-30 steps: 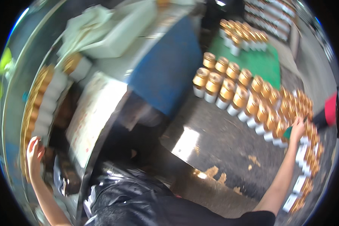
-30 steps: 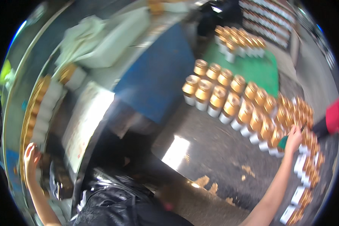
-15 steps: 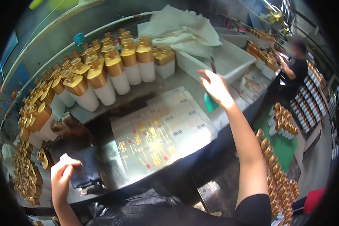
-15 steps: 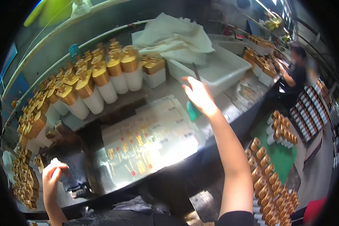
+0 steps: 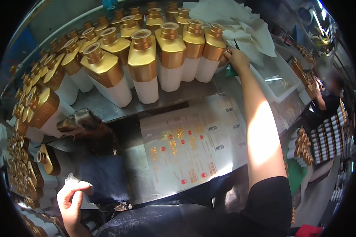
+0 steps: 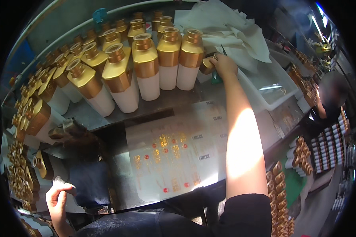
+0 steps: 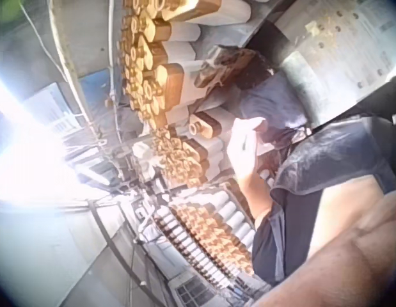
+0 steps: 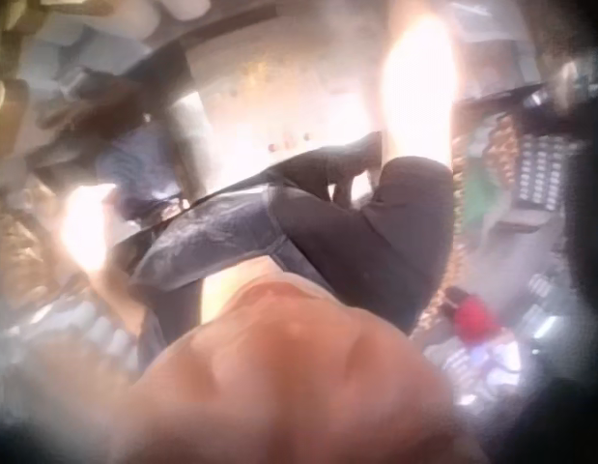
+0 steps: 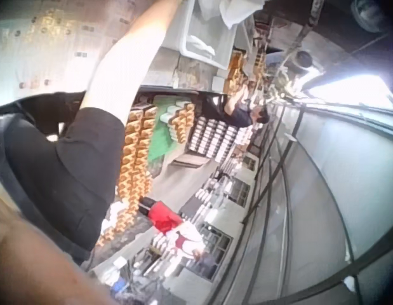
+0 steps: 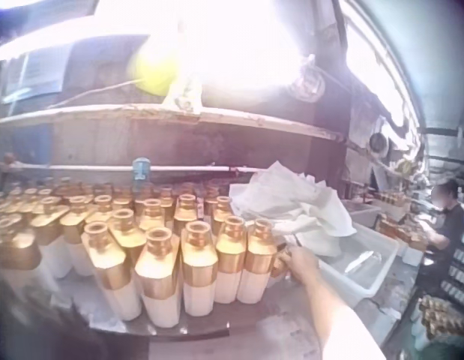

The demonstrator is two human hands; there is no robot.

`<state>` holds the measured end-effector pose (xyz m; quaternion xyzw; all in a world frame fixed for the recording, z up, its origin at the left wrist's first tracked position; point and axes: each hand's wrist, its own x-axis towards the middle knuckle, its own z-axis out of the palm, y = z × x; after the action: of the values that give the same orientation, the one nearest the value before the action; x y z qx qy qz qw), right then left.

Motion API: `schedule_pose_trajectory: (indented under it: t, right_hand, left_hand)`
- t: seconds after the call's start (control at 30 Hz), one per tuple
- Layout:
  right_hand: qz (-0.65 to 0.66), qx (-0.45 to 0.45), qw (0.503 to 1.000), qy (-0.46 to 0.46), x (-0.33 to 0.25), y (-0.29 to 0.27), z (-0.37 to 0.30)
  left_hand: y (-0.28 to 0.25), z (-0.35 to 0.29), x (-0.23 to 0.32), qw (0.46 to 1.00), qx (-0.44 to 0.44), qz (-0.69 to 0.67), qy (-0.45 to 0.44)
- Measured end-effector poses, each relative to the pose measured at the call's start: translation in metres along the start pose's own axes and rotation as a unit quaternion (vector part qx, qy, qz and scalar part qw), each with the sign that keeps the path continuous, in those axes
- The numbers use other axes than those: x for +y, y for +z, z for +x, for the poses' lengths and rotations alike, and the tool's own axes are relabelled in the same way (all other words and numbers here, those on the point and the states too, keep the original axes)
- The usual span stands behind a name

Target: The person applies white labels to gold and white bottles using a green plastic scraper to smooth the surface. They handle the bottles one at a time, peeling labels from a sheet, applying them to the bottle body, and smoothing them out before placing the finished bottle on a nearby table.

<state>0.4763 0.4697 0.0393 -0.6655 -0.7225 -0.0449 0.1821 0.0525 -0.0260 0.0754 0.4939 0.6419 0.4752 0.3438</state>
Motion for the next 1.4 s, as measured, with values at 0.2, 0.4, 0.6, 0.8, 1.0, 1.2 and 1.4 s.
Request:
schedule_pose_trajectory:
  t: [0.2,0.4,0.6,0.8,1.0,1.2,1.4]
  right_hand:
    - [0.140,0.032,0.990,0.014,0.027,-0.056,-0.078]
    - [0.329,-0.147,0.926,-0.113,-0.021,-0.164,-0.197]
    - [0.522,-0.355,0.719,-0.289,-0.128,-0.192,-0.254]
    - [0.630,-0.300,0.698,-0.162,-0.230,-0.122,-0.286]
    - [0.663,-0.106,0.741,-0.003,-0.164,-0.098,-0.318]
    - [0.606,0.034,0.779,0.158,-0.058,-0.123,-0.380]
    - [0.477,0.008,0.843,0.250,-0.014,-0.115,-0.413]
  left_hand:
    - [0.006,0.018,-0.014,0.991,-0.126,-0.015,0.037]
    - [0.023,0.041,0.018,0.947,-0.292,0.057,0.116]
    - [0.044,0.047,0.036,0.893,-0.400,0.043,0.201]
    - [0.017,0.006,-0.001,0.922,-0.150,-0.341,-0.104]
    - [-0.027,0.018,-0.063,0.948,0.023,-0.318,-0.013]
    - [-0.028,0.047,-0.102,0.972,0.064,-0.224,-0.041]
    - [-0.039,0.047,-0.109,0.953,0.074,-0.287,-0.067]
